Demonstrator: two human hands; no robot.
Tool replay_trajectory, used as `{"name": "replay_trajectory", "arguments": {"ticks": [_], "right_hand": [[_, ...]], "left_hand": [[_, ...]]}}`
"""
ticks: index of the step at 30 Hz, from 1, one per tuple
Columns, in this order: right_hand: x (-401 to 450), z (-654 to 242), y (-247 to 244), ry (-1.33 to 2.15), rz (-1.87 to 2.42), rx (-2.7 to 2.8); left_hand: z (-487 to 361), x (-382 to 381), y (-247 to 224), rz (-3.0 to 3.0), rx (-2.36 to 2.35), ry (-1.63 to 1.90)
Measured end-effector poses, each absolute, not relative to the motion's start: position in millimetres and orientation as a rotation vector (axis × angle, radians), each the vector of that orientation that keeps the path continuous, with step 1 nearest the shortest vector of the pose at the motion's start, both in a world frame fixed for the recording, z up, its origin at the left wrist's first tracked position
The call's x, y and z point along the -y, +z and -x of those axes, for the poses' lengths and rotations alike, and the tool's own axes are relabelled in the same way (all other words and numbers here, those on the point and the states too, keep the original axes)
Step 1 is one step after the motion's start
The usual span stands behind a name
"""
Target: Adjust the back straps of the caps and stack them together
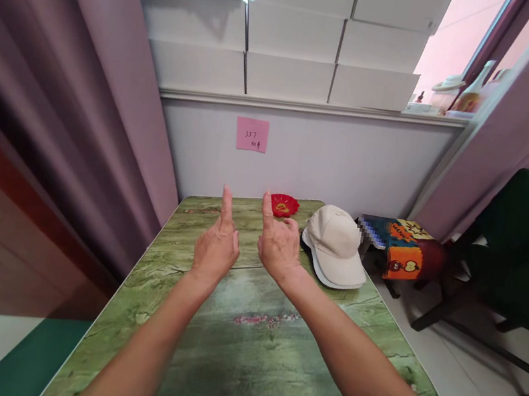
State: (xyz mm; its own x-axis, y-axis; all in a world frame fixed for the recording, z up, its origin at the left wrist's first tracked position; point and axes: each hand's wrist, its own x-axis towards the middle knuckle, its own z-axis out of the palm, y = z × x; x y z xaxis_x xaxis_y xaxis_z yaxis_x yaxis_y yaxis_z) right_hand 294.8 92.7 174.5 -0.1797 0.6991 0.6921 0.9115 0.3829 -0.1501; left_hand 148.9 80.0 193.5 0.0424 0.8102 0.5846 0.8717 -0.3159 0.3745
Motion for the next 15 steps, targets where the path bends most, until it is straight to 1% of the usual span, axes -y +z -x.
{"name": "replay_trajectory", "arguments": {"ticks": [4,9,12,15], "right_hand": [[-106.2,-301.1,176.8,-0.390,1.425,1.944],[-119.5,-305.2,168.3,-0.305,1.502,1.987],[-127.8,-326.1,154.5,-0.181,1.510,1.990],[-144.8,-373.9,143.6,-0.169,1.575,1.874]], "left_hand": [[-150.8,-91.4,187.9,2.188,1.840,-1.015],[-150.9,-109.8,180.7,2.237,1.882,-0.988],[-141.1,-114.4,145.3,2.384,1.905,-0.923],[-122.9,-105.4,79.7,2.555,1.832,-0.888]]}}
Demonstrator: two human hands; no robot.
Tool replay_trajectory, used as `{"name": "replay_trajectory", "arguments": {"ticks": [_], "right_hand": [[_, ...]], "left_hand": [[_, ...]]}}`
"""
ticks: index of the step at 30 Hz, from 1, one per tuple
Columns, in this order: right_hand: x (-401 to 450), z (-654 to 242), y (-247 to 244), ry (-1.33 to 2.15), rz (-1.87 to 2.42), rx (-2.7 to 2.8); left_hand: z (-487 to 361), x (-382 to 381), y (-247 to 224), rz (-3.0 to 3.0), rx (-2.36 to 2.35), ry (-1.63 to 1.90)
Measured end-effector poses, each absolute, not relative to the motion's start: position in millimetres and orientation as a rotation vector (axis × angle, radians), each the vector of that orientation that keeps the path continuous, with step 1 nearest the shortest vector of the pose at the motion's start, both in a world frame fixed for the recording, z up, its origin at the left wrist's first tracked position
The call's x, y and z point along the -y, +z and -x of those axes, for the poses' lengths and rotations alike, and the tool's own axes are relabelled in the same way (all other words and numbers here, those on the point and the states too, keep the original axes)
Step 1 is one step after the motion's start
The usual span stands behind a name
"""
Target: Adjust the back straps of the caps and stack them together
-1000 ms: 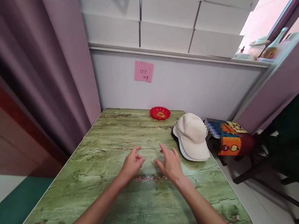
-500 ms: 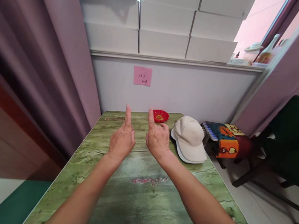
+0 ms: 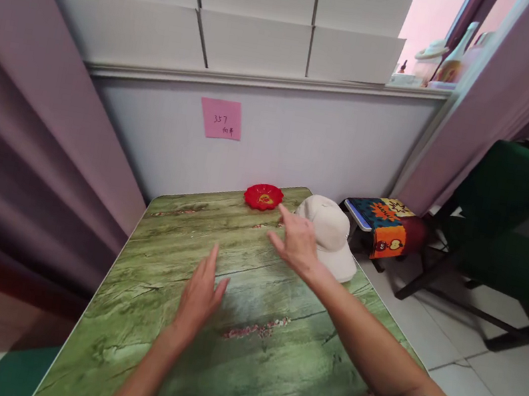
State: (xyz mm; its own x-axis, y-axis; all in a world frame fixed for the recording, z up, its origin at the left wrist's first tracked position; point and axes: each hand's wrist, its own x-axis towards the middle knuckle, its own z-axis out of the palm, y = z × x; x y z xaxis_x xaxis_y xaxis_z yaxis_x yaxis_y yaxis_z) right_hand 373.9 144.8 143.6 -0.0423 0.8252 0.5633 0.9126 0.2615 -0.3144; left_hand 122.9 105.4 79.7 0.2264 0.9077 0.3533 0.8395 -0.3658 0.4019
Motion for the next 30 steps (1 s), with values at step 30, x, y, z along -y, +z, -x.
{"name": "replay_trajectory", "arguments": {"ticks": [30], "right_hand": [[-116.6,-389.8,180.3,0.449,1.376,1.660]], "left_hand": [[-152.1,-116.6,148.6,-1.003,-0.901,0.868]]}}
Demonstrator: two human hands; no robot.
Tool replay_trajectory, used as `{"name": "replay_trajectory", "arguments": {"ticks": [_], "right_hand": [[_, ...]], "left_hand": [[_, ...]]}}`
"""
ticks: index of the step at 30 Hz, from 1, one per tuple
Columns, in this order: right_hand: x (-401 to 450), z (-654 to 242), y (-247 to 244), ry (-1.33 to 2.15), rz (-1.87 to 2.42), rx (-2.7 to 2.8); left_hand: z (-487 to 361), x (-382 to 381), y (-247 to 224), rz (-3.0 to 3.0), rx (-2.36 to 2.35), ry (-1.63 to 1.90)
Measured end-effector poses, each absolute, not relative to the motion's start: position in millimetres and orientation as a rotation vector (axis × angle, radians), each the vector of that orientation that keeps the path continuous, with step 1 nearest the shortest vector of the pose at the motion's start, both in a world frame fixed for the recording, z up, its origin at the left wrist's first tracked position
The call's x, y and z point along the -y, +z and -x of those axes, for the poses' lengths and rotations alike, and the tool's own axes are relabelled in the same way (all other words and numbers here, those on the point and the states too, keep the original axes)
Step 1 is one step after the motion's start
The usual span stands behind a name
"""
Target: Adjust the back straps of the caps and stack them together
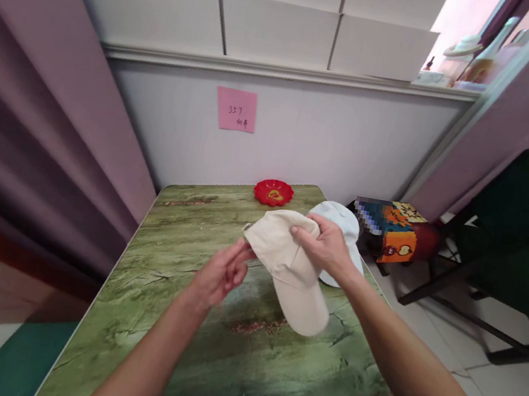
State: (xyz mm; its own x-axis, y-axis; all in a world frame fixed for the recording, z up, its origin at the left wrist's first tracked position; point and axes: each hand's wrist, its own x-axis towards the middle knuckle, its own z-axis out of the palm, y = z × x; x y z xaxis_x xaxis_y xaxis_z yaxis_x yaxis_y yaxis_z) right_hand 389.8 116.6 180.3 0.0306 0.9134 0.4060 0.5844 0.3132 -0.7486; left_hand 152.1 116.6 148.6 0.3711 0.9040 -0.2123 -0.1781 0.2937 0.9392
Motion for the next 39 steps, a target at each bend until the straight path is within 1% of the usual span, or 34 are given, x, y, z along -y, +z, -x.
{"name": "replay_trajectory", "arguments": {"ticks": [1,3,5,8,11,14,16,19,22,26,32,39], "right_hand": [[-116.0,-375.6,170.3,0.387,1.361,1.601],[-111.7,-349.8,146.8,0.148,1.330,1.410],[-101.8,-330.1,118.7,-0.005,1.258,1.356],[-78.1,-316.1,75.3,-0.009,1.134,1.548],[-58.3,-319.7,53.3,0.187,1.061,1.732],[-59.4,-328.3,64.6,0.255,1.104,1.686],[-71.3,-329.0,80.2,0.242,1.129,1.703],[-93.8,-319.0,92.9,0.313,1.136,1.890],[-109.3,-303.9,87.5,0.483,1.161,2.011],[-114.8,-293.4,82.7,0.627,1.162,1.966],[-108.1,-297.8,101.5,0.787,1.106,1.877],[-99.1,-295.8,104.7,0.895,1.088,1.822]], "left_hand": [[-152.7,-123.4,165.0,-0.990,-0.887,0.937],[-150.0,-132.6,190.7,-1.048,-0.885,1.073],[-144.7,-134.6,202.3,-1.194,-0.937,1.103],[-135.3,-129.2,185.9,-1.374,-1.033,1.003],[-123.7,-122.0,142.7,-1.355,-1.069,0.964],[-111.6,-116.4,107.9,-1.323,-1.107,0.957],[-105.3,-113.7,99.8,-1.312,-1.124,0.974],[-99.8,-110.7,103.4,-1.324,-1.146,0.972],[-98.9,-108.1,109.4,-1.344,-1.197,0.910],[-102.8,-104.8,113.0,-1.345,-1.255,0.837],[-109.9,-103.0,116.6,-1.336,-1.170,0.943],[-109.4,-102.2,100.0,-1.168,-1.111,0.981]]}}
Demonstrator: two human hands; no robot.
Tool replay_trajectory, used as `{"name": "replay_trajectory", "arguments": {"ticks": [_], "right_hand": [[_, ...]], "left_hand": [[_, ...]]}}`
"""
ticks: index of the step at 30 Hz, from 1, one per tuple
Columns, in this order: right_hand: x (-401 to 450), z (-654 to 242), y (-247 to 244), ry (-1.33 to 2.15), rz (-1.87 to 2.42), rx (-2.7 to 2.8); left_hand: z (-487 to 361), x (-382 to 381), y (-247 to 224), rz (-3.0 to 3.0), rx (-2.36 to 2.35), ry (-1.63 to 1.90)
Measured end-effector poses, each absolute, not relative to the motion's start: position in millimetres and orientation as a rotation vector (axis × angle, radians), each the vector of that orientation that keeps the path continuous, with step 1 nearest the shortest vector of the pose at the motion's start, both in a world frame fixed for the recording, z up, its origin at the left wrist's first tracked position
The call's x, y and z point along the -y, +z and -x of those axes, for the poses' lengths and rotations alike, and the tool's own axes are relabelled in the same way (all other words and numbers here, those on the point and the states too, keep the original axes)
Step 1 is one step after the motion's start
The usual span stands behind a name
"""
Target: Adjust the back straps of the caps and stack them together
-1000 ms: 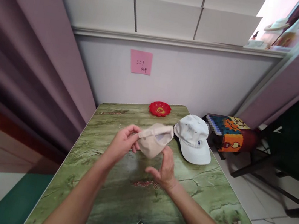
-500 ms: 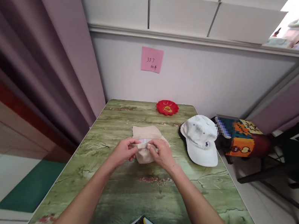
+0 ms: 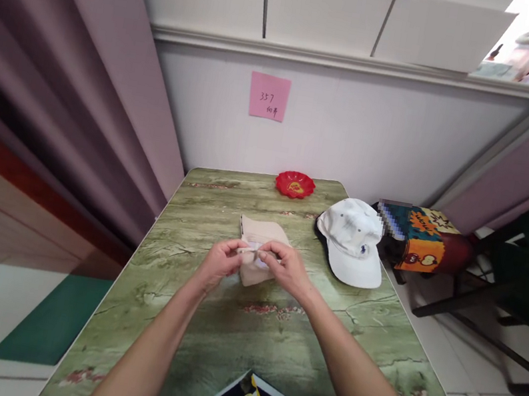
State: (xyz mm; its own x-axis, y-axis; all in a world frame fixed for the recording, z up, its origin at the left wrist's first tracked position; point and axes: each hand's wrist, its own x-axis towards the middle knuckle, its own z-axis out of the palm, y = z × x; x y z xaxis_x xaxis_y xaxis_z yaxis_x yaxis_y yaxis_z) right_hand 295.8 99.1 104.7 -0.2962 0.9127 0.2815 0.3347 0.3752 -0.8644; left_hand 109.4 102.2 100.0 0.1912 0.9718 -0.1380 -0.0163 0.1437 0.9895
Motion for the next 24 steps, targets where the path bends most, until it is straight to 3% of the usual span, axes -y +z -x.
{"name": "replay_trajectory", "arguments": {"ticks": [4,8,12,15,18,21,24], "right_hand": [[-101.1,-297.9,98.0,0.851,1.131,1.859],[-118.7,-326.2,74.4,0.691,1.444,1.593],[-126.8,-363.7,42.8,1.034,1.335,1.163],[-114.2,-375.0,22.5,1.122,1.156,1.571],[-99.0,-369.2,12.9,0.817,1.243,2.038],[-90.8,-355.8,23.5,0.651,1.167,2.194],[-86.5,-343.1,53.6,0.828,0.952,2.170]], "left_hand": [[-107.4,-101.5,96.1,-1.093,-1.151,0.965],[-94.2,-98.6,101.7,-1.041,-1.160,1.015],[-78.4,-96.1,104.4,-0.977,-1.082,1.098],[-77.0,-94.5,102.5,-0.970,-1.007,1.100],[-81.9,-92.9,99.6,-1.022,-1.018,1.092],[-83.9,-93.8,97.8,-1.157,-1.097,1.174],[-78.3,-97.1,98.1,-1.168,-1.153,1.361]]}}
